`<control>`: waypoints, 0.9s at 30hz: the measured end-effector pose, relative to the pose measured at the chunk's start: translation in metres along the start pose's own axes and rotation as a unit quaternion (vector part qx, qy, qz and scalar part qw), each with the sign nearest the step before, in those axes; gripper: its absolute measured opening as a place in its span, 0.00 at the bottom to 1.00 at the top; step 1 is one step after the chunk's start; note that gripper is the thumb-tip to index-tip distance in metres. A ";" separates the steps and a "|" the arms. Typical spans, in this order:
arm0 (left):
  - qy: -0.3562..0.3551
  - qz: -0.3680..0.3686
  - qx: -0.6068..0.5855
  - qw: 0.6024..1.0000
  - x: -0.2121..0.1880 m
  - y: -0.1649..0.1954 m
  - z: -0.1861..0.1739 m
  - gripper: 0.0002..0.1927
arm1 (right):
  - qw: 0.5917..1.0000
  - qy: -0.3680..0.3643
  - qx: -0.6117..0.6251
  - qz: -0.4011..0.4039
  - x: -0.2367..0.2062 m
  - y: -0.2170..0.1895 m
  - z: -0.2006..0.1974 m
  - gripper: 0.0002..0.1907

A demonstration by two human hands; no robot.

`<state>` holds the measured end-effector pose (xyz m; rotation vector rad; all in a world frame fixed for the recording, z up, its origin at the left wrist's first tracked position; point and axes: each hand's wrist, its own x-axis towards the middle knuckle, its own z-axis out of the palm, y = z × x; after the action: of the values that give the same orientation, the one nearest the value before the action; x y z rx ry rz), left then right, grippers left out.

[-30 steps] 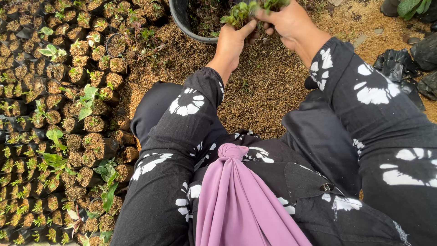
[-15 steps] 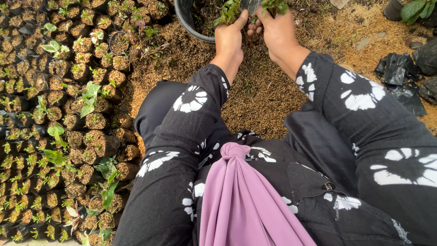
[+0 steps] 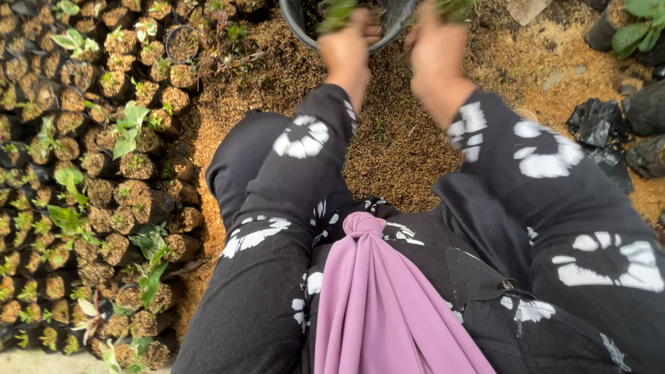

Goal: The person sits on the ground at a plant nursery and sorts seedlings. They take handfuls of uprooted seedlings from a bucket, separate individual plants by hand, and place them into the seedling plug trays arranged on the ground beside them.

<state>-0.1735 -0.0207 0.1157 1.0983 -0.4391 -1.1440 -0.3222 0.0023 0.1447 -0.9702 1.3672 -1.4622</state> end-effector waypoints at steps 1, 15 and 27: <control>0.052 0.006 0.020 0.998 0.006 0.005 -0.006 0.08 | 0.994 -0.024 0.010 -0.102 0.012 -0.014 -0.010 0.15; -0.386 -0.099 -0.016 0.917 -0.027 0.023 0.000 0.22 | 0.946 -0.293 -0.120 0.062 0.020 -0.053 -0.040 0.11; -0.365 -0.120 0.090 0.919 -0.037 0.035 0.007 0.34 | 0.934 -0.314 -0.159 0.059 0.012 -0.061 -0.042 0.10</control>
<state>-0.1757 0.0089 0.1576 0.8607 -1.0270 -1.7604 -0.3717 0.0033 0.2010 -1.3870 1.1629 -0.7408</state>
